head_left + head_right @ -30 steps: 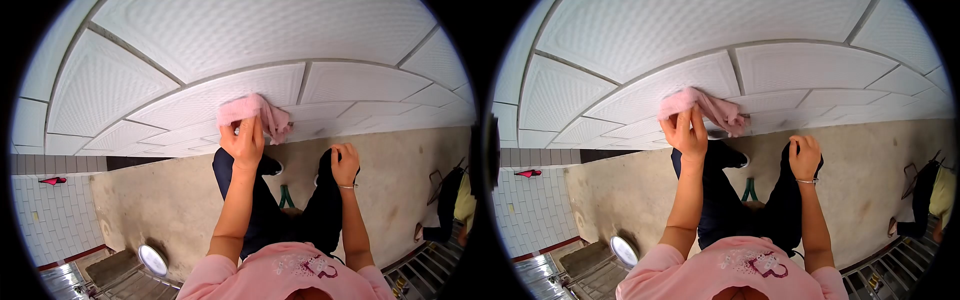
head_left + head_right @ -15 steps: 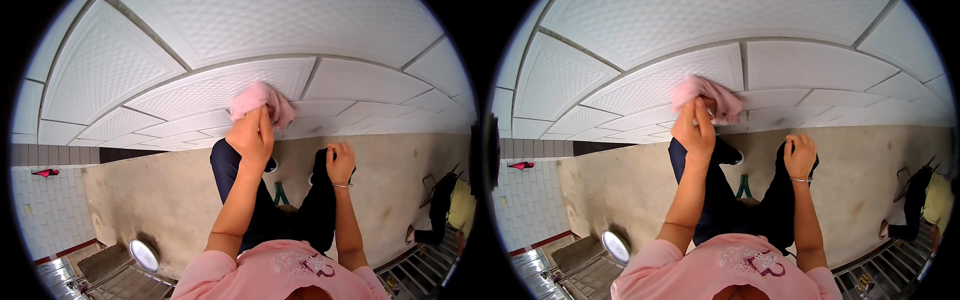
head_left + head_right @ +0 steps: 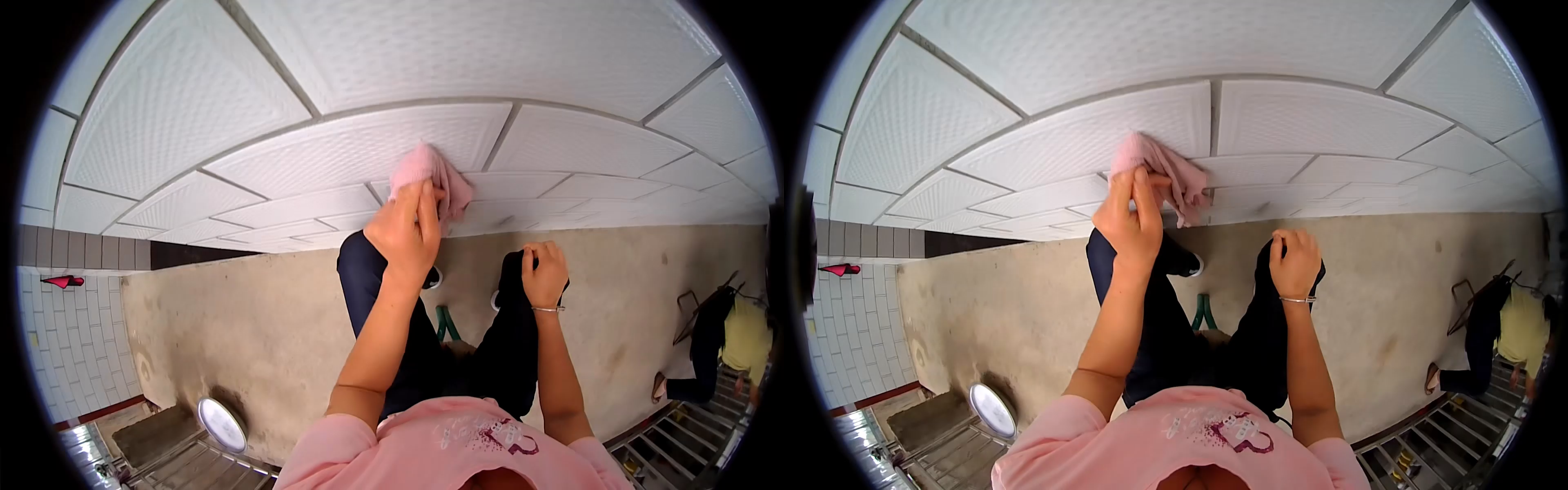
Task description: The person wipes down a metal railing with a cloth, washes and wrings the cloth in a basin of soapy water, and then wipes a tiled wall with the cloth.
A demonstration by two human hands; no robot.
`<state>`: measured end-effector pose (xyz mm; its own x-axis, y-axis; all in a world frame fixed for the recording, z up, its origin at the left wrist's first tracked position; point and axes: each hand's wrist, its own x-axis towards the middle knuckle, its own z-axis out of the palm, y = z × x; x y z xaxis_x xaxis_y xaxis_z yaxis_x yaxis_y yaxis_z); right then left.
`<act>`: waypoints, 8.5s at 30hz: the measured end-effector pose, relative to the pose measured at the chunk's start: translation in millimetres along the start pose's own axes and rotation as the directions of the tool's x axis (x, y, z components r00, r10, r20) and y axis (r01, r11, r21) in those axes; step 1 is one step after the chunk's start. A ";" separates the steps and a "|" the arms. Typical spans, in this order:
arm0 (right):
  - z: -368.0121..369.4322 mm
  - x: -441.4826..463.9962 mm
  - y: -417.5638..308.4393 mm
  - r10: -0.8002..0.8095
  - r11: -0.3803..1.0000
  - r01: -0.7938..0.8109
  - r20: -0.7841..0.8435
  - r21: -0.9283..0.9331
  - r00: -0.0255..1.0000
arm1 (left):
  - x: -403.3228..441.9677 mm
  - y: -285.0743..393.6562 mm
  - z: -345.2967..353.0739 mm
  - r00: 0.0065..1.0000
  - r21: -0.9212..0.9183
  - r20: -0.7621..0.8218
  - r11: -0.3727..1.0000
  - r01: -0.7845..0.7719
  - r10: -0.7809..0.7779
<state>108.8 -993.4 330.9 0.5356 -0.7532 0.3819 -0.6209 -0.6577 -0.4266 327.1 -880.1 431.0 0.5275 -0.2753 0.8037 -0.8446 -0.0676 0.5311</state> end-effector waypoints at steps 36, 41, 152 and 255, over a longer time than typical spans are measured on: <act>-15.3 -10.3 1.0 -0.010 0.999 0.013 -0.055 0.043 0.998 | 53.7 11.2 -8.9 0.965 -0.020 -0.158 0.977 0.210 -0.211; -22.0 -11.1 7.7 0.009 1.000 -0.008 -0.042 0.025 0.999 | 51.4 12.4 -9.5 0.972 0.036 -0.133 0.979 0.199 -0.192; -79.6 83.8 -181.7 0.109 0.215 -0.342 0.326 0.915 0.939 | -27.7 -58.6 -91.4 0.893 0.138 0.254 0.928 0.346 -0.371; -70.3 -0.7 -66.1 0.360 0.424 -0.225 0.065 0.877 0.931 | 114.7 163.1 -125.6 0.833 -0.811 0.552 0.211 0.546 -0.032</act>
<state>109.2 -948.7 416.4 0.3125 -0.9383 0.1483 0.1185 -0.1164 -0.9861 261.3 -802.3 643.5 0.4160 -0.7568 0.5042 0.1844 0.6131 0.7682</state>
